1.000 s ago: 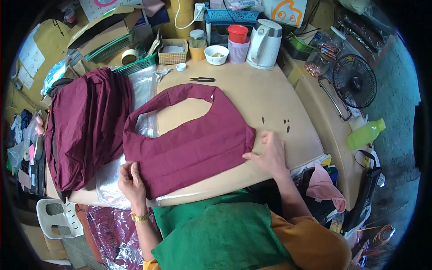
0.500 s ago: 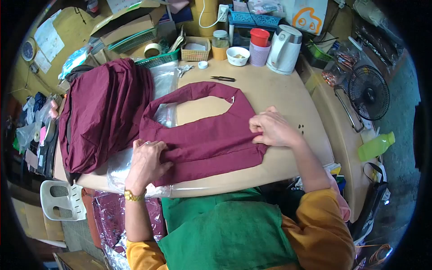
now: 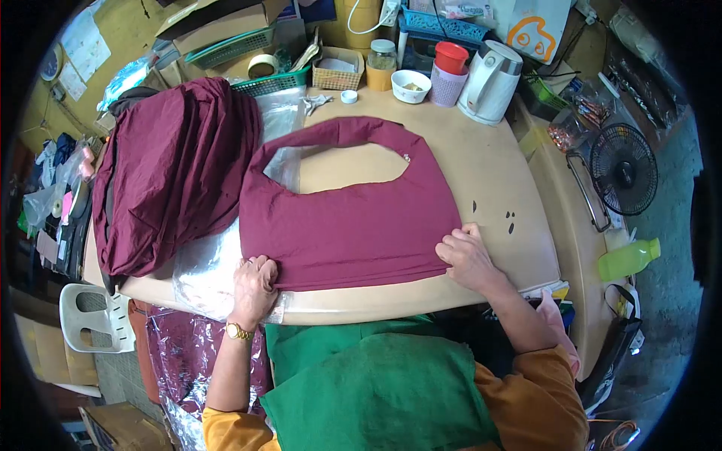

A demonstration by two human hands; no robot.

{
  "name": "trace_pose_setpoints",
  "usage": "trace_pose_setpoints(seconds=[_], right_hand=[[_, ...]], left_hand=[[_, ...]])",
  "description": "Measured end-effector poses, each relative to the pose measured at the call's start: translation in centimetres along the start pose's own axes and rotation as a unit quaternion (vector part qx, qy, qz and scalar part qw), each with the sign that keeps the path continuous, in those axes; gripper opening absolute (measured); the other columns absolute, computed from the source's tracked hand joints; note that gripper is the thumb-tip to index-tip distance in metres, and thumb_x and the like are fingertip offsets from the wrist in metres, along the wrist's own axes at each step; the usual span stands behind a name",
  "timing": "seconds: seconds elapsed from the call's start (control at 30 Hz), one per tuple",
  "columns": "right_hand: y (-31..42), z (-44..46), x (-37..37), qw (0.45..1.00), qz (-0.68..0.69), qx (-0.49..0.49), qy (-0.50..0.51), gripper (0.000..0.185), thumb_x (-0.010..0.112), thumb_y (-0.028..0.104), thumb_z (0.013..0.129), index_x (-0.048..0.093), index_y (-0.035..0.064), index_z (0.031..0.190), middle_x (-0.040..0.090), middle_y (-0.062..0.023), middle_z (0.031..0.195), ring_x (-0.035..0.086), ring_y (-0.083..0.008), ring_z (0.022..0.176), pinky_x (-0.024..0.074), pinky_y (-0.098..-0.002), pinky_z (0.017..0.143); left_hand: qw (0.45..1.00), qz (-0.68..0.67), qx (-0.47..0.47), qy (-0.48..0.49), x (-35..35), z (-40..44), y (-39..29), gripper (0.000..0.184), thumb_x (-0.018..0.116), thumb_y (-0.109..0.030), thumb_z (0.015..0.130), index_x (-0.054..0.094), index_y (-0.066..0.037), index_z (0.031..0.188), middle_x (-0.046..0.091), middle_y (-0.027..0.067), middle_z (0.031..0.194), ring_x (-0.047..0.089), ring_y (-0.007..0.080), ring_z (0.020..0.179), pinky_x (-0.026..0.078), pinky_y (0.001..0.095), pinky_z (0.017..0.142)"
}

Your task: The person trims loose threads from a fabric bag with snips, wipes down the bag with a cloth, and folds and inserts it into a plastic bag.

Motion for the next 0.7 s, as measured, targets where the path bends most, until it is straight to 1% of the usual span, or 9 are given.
trace_pose_setpoints(seconds=[0.1,0.17,0.2,0.27,0.4,0.53,0.6,0.67,0.7], right_hand=[[-0.1,1.0,-2.2,0.992,0.038,0.074,0.091,0.019,0.069,0.003,0.067,0.055,0.0099,0.079,0.053,-0.0025,0.075,0.056,-0.0224,0.082,0.0372,-0.0391,0.083],[0.4,1.9,-5.4,0.954,0.192,0.131,0.188,0.027,0.075,0.008,0.07,0.058,0.0086,0.091,0.056,-0.0055,0.087,0.058,-0.0236,0.092,0.0375,-0.0405,0.091],[0.8,2.5,-6.3,0.954,0.194,0.133,0.188,0.027,0.075,0.008,0.07,0.058,0.0086,0.091,0.056,-0.0055,0.087,0.058,-0.0236,0.092,0.0375,-0.0405,0.091],[1.4,4.1,-8.2,0.938,0.292,0.188,0.005,0.038,0.08,0.006,0.067,0.056,0.0062,0.096,0.056,-0.0089,0.098,0.058,-0.0248,0.1,0.0375,-0.0375,0.097],[3.7,4.5,-5.2,0.992,0.024,0.117,0.05,0.035,0.072,0.001,0.066,0.057,0.0078,0.097,0.052,-0.0096,0.092,0.053,-0.0262,0.098,0.0381,-0.043,0.096],[0.0,2.4,-2.3,0.987,-0.022,0.161,0.005,0.018,0.061,-0.005,0.073,0.056,0.0088,0.084,0.052,-0.0064,0.081,0.054,-0.0262,0.086,0.0368,-0.0413,0.086],[-0.1,1.3,-1.6,0.989,-0.042,0.137,-0.038,0.013,0.061,-0.003,0.075,0.056,0.0083,0.08,0.052,-0.0068,0.079,0.054,-0.0258,0.083,0.0366,-0.0404,0.084],[-0.4,1.1,-1.0,0.987,-0.008,0.156,0.03,0.013,0.06,-0.002,0.077,0.056,0.0086,0.081,0.053,-0.0069,0.082,0.055,-0.0259,0.085,0.0384,-0.0407,0.082],[-0.9,0.8,-2.0,0.975,0.026,0.179,0.13,0.008,0.064,0.006,0.08,0.058,0.0085,0.084,0.056,-0.0074,0.088,0.057,-0.0264,0.091,0.0394,-0.0414,0.084]], left_hand=[[0.999,-0.016,-0.05,-0.002,-0.8,-0.5,0.0,0.032,0.068,0.003,0.057,0.051,-0.01,0.081,0.055,0.0075,0.078,0.056,0.03,0.079,0.041,0.0429,0.075],[0.997,-0.028,-0.074,-0.007,-2.6,-0.2,-0.9,0.045,0.075,0.002,0.058,0.052,-0.01,0.095,0.055,0.0099,0.087,0.057,0.0298,0.083,0.041,0.0425,0.079],[0.997,-0.028,-0.073,-0.005,-4.7,0.3,-2.6,0.045,0.075,0.002,0.058,0.052,-0.01,0.095,0.055,0.0099,0.087,0.057,0.0298,0.083,0.041,0.0425,0.079],[0.997,0.059,-0.014,0.037,-7.9,1.6,-6.8,0.049,0.078,-0.002,0.061,0.051,-0.009,0.101,0.054,0.0107,0.091,0.058,0.0299,0.087,0.042,0.0425,0.081],[0.993,0.065,0.046,0.086,-4.3,2.4,-6.6,0.032,0.065,0.003,0.06,0.052,-0.01,0.086,0.053,0.0098,0.086,0.056,0.0297,0.085,0.039,0.0439,0.077],[0.998,0.003,0.044,0.047,-3.3,2.9,-5.5,0.023,0.06,0.005,0.06,0.051,-0.008,0.077,0.052,0.0091,0.077,0.055,0.03,0.076,0.039,0.0426,0.071],[0.997,0.015,0.051,0.064,-1.7,2.0,-4.6,0.022,0.061,0.004,0.062,0.053,-0.007,0.08,0.054,0.0109,0.081,0.056,0.0312,0.079,0.041,0.0434,0.071],[0.994,-0.01,0.033,0.106,-1.2,1.8,-4.5,0.022,0.063,0.002,0.065,0.054,-0.006,0.084,0.057,0.0124,0.086,0.058,0.0327,0.085,0.043,0.0442,0.076],[0.979,-0.026,-0.016,0.2,-2.0,1.4,-4.2,0.025,0.068,-0.007,0.076,0.057,-0.006,0.098,0.057,0.0146,0.095,0.058,0.0346,0.091,0.045,0.0441,0.082]])
Point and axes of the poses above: each hand's wrist, its own z-axis towards the middle knuckle, its own x-axis out of the palm, y = z × x, the point moved 5 cm from there along z, towards the middle knuckle
